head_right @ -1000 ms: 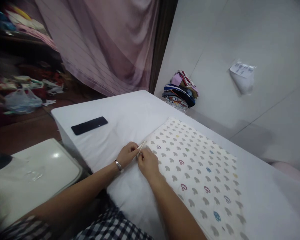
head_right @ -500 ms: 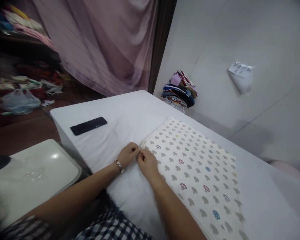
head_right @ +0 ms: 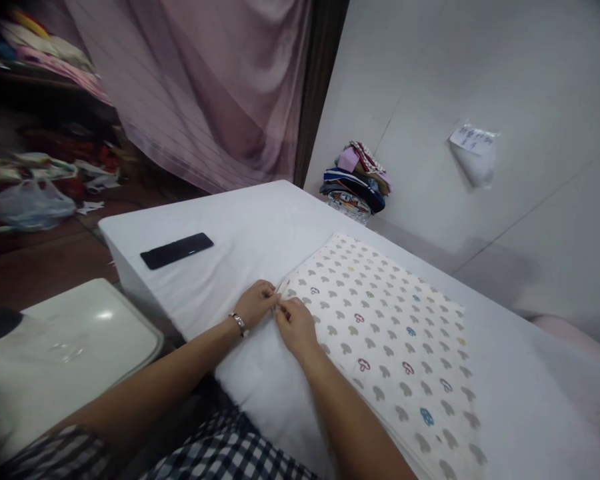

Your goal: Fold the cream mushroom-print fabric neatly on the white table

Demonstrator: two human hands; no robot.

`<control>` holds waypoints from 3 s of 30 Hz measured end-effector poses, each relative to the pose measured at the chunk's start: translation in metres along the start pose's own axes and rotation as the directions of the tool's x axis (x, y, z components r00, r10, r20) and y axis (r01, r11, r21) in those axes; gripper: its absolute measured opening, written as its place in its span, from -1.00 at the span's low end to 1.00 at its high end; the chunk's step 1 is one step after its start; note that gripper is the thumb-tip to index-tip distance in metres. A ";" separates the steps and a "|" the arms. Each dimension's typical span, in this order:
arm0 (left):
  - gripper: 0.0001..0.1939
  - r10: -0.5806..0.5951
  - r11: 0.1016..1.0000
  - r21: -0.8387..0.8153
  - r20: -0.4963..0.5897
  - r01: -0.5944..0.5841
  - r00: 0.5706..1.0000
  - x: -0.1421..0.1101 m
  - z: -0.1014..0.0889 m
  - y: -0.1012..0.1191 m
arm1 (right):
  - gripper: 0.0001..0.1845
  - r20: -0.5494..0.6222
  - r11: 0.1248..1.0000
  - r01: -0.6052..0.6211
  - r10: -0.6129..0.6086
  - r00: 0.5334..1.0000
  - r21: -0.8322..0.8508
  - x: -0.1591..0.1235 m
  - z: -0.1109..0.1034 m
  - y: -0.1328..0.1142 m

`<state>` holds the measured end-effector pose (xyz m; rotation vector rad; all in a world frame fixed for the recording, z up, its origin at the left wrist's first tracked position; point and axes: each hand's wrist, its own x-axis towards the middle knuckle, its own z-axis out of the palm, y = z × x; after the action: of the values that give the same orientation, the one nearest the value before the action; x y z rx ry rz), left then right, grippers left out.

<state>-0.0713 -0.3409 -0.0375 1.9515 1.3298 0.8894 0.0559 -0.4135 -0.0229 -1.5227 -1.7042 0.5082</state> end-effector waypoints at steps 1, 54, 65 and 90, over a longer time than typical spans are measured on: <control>-0.79 0.015 1.000 -0.007 -0.006 -0.015 1.000 -0.001 0.000 0.000 | -0.80 -0.029 1.000 -0.008 0.009 1.000 0.025 0.002 -0.001 0.002; -0.75 0.099 0.995 0.024 0.068 -0.101 0.993 0.032 0.004 0.004 | -0.80 0.107 0.989 -0.136 0.129 0.986 0.063 0.024 -0.004 0.010; -0.77 0.111 0.992 0.046 0.048 -0.113 0.993 0.034 0.009 0.003 | -0.74 0.128 0.947 0.213 -0.187 0.974 -0.241 -0.045 -0.057 0.003; -0.55 0.127 0.992 -0.014 0.225 -0.127 0.966 0.026 -0.016 0.008 | -0.81 0.243 0.843 0.051 0.096 0.965 -0.535 0.006 -0.020 -0.004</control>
<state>-0.0725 -0.3167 -0.0171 2.0877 1.0846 0.7007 0.0687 -0.4125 -0.0062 -1.9382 -2.1641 0.2514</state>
